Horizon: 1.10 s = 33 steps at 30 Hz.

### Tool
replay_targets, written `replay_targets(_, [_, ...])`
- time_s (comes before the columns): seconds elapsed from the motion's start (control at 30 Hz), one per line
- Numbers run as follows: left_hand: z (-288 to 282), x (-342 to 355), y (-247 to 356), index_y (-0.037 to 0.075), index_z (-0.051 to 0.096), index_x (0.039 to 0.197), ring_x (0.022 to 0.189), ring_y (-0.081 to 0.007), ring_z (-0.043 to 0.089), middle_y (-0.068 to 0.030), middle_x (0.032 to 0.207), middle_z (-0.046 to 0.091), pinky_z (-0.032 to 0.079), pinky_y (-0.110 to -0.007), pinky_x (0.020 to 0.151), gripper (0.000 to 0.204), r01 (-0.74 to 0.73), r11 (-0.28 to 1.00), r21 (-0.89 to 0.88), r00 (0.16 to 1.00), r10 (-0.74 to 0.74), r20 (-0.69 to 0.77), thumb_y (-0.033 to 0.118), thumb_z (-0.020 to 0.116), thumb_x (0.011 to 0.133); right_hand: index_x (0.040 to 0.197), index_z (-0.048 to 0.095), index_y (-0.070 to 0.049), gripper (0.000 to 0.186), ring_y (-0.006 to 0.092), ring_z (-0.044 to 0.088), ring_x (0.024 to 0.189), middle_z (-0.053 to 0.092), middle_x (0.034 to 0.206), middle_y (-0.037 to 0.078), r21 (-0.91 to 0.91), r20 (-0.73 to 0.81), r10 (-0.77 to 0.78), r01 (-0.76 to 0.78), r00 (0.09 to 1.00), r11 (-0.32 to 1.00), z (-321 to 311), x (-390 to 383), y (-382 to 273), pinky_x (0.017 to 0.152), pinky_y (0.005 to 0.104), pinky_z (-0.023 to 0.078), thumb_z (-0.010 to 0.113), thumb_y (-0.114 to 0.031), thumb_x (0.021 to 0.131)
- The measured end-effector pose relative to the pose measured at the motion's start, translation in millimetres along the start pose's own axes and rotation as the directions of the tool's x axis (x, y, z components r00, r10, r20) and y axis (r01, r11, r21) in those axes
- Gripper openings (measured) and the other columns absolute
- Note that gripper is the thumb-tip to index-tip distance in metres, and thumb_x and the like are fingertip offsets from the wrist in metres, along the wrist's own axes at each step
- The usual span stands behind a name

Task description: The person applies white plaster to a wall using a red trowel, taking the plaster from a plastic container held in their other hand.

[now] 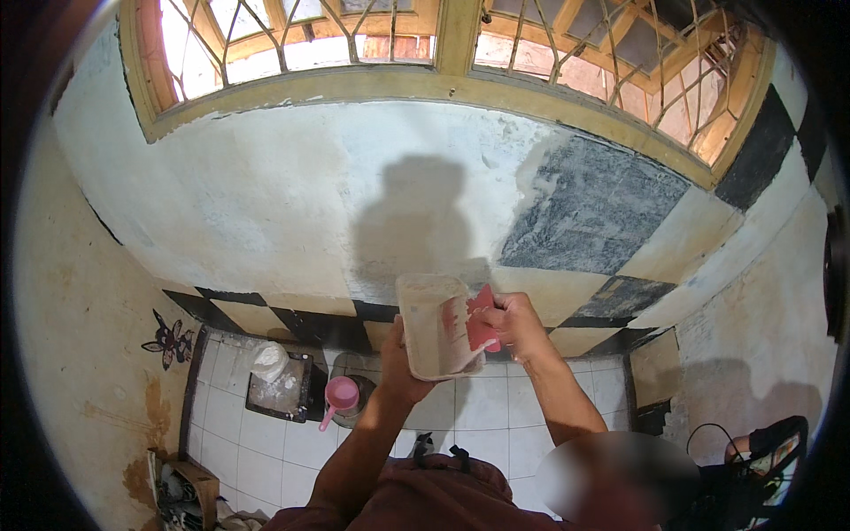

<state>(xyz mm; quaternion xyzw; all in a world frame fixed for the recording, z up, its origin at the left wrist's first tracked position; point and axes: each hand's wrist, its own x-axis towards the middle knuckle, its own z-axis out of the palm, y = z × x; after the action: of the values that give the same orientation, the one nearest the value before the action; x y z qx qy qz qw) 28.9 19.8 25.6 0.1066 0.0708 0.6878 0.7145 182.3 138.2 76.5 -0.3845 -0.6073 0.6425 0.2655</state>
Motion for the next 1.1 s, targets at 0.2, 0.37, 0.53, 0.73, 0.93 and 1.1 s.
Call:
replay_targets(0.2, [-8,4,-9,0.015,0.040,0.142,0.124,-0.0306,0.050,-0.0101,0.138,0.049,0.044,-0.052,0.101,0.058,-0.009,0.994,0.111,0.990,0.025,-0.138,0.053,0.025,0.101,0.094,0.067,0.010,0.019,0.0142,0.063,0.071,0.068,0.086,0.012,0.153,0.022,-0.020,0.016,1.000,0.988,24,4,4,0.063,0.0265,0.051,0.061,-0.006,0.085])
replay_targets(0.37, [-22,8,-16,0.012,0.036,0.144,0.123,-0.0279,0.052,-0.0102,0.136,0.050,0.044,-0.046,0.104,0.061,0.018,0.997,0.071,0.985,-0.005,-0.174,0.053,0.026,0.101,0.094,0.066,0.009,0.019,0.0144,0.063,0.073,0.067,0.086,0.011,0.252,0.056,-0.031,0.016,0.998,0.968,33,3,-1,0.066,0.0279,0.052,0.059,-0.007,0.087])
replay_targets(0.53, [-23,9,-10,0.015,0.037,0.143,0.122,-0.0312,0.053,-0.0103,0.137,0.050,0.044,-0.052,0.101,0.058,0.015,0.994,0.112,0.983,0.006,-0.183,0.053,0.026,0.101,0.101,0.065,0.004,0.022,0.0145,0.064,0.071,0.066,0.088,0.007,0.430,0.009,0.028,-0.030,1.000,0.903,26,2,0,0.062,0.0273,0.052,0.062,-0.013,0.087])
replay_targets(0.73, [-21,9,-4,0.015,0.042,0.141,0.119,-0.0323,0.055,-0.0117,0.133,0.053,0.046,-0.054,0.098,0.058,-0.004,0.997,0.072,0.988,0.015,-0.154,0.052,0.027,0.100,0.108,0.062,0.002,0.022,0.0147,0.065,0.082,0.066,0.094,0.008,0.524,-0.107,-0.052,0.101,0.993,0.846,-3,-7,-4,0.069,0.0276,0.054,0.061,-0.010,0.089])
replay_targets(0.93, [-10,5,-5,0.014,0.045,0.138,0.117,-0.0325,0.056,-0.0109,0.130,0.055,0.048,-0.055,0.095,0.054,-0.240,0.826,0.510,0.969,0.236,0.075,0.050,0.030,0.100,0.115,0.059,-0.004,0.026,0.0122,0.065,0.081,0.066,0.096,0.004,0.726,0.001,0.019,-0.014,1.000,0.688,-37,-5,33,0.059,0.0252,0.052,0.062,-0.015,0.091])
replay_targets(1.1, [-11,16,0,0.013,0.046,0.136,0.113,-0.0309,0.059,-0.0089,0.126,0.057,0.049,-0.052,0.095,0.050,-0.106,0.994,0.034,0.994,0.105,0.029,0.046,0.036,0.100,0.115,0.059,-0.009,0.027,0.0107,0.065,0.082,0.067,0.098,0.000,0.792,0.011,0.021,-0.022,1.000,0.610,-24,-5,37,0.059,0.0244,0.052,0.065,-0.018,0.090])
